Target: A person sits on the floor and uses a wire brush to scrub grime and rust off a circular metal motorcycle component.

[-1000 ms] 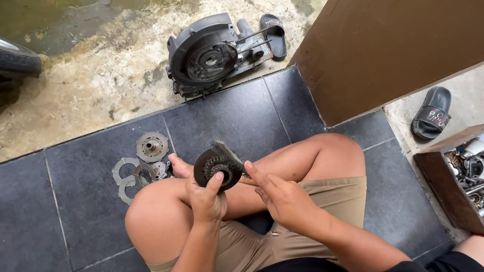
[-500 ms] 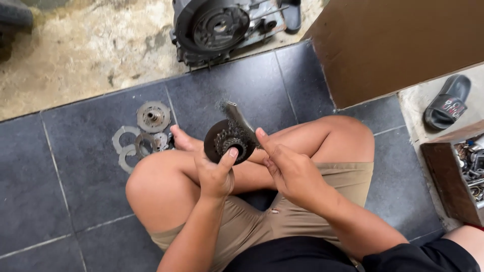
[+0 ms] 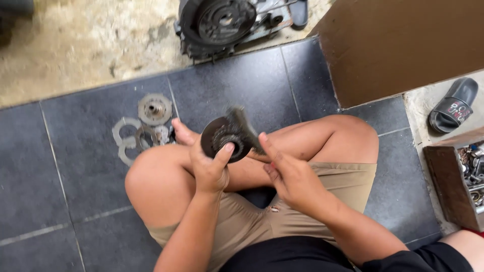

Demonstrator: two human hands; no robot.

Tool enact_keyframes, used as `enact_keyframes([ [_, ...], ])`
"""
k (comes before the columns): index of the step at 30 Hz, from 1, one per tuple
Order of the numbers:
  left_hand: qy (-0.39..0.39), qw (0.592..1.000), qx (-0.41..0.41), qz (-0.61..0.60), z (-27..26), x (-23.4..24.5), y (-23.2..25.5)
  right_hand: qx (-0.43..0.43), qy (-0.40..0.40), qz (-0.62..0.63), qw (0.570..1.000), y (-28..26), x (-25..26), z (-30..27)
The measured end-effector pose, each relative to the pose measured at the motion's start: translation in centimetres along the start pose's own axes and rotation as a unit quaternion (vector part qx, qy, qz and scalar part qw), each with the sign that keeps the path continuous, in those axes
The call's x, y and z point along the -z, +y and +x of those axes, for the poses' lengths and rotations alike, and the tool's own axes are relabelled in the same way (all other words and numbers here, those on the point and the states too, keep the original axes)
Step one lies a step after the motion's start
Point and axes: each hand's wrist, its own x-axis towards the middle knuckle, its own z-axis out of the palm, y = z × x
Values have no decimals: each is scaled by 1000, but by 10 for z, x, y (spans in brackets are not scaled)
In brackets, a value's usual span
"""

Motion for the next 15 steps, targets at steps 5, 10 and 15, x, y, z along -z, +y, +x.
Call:
enact_keyframes([
  [5,-45,997,35,-51,-9,-13,9,-4,-4,-19,1000,12,0,-5],
  [10,-6,994,28,-106,-2,-10,13,1,-9,-5,1000,9,-7,-11],
  [15,17,986,14,-164,-5,-10,-10,17,17,0,1000,14,-3,-4],
])
